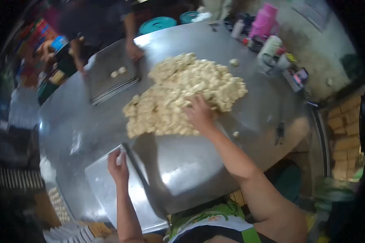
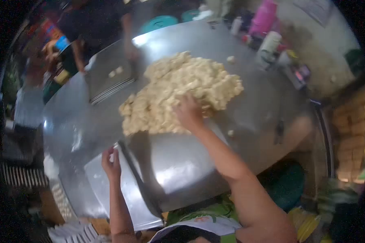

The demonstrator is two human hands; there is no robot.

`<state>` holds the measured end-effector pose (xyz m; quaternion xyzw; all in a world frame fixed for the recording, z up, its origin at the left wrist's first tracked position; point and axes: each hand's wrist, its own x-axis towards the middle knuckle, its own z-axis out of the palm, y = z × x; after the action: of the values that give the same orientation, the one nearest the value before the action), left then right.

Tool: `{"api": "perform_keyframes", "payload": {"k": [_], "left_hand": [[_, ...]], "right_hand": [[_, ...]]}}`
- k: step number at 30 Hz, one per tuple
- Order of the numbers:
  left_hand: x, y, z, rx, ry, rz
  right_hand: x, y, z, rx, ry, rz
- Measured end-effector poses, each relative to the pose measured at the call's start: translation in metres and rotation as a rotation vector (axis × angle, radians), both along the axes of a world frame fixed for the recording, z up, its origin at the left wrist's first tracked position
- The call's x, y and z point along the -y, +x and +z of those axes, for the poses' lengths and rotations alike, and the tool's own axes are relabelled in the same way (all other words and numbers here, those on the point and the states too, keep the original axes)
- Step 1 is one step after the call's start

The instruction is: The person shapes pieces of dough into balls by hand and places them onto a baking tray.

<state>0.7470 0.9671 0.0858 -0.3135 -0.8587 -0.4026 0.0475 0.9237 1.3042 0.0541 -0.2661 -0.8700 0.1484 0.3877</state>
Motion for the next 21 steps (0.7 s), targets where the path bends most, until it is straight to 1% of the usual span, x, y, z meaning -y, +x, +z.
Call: {"api": "perform_keyframes", "payload": {"k": [1,2,4,5,6,7,8,10,11,12,13,14,16,17,18,19,20,21], "left_hand": [[-0.054,0.017,0.021,0.033,-0.039,-0.167],[-0.104,0.027,0.026,0.05,-0.005,-0.241],[-0.191,0.054,0.032,0.147,-0.014,-0.408],[-0.228,0.056,0.019,0.153,0.005,-0.461],[-0.259,0.05,-0.007,0.018,-0.04,-0.523],[-0.276,0.046,-0.017,-0.121,-0.087,-0.566],[-0.281,0.037,-0.025,-0.123,-0.083,-0.575],[-0.287,0.031,-0.026,0.002,-0.015,-0.545],[-0.291,0.032,-0.021,0.062,0.022,-0.537],[-0.286,0.035,-0.014,0.05,0.025,-0.554],[-0.266,0.037,-0.007,0.063,0.145,-0.563],[-0.24,0.04,-0.002,0.083,0.26,-0.57],[-0.17,0.074,0.005,0.279,0.017,-0.402],[-0.128,0.088,-0.014,0.316,0.015,-0.549],[-0.086,0.105,-0.033,0.081,-0.159,-0.633],[-0.043,0.125,-0.072,0.074,-0.201,-0.678],[0.0,0.14,-0.112,-0.105,-0.297,-0.814],[0.022,0.166,-0.113,-0.181,-0.367,-0.741]], "right_hand": [[-0.016,0.003,-0.006,0.031,-0.098,0.032],[-0.033,0.002,-0.018,0.064,-0.195,0.045],[-0.051,0.008,-0.055,0.245,-0.064,0.093],[-0.036,0.025,-0.027,0.048,-0.147,0.056],[-0.009,0.038,0.006,-0.157,-0.23,0.041],[0.005,0.06,0.018,-0.061,-0.34,0.06],[0.02,0.086,0.022,0.033,-0.455,0.086],[0.057,0.132,-0.031,0.118,-0.628,0.041],[0.086,0.161,-0.06,-0.031,-0.583,0.07],[0.118,0.186,-0.074,0.073,-0.631,-0.075],[0.14,0.217,-0.086,0.041,-0.306,0.009],[0.168,0.244,-0.102,0.052,-0.28,0.027],[0.208,0.284,-0.083,0.132,-0.458,-0.01],[0.222,0.3,-0.084,0.123,-0.446,-0.014],[0.238,0.314,-0.085,0.144,-0.434,-0.083],[0.244,0.317,-0.085,0.166,-0.419,-0.153],[0.243,0.312,-0.085,0.157,-0.402,-0.158],[0.239,0.307,-0.083,0.293,-0.277,-0.172]]}}
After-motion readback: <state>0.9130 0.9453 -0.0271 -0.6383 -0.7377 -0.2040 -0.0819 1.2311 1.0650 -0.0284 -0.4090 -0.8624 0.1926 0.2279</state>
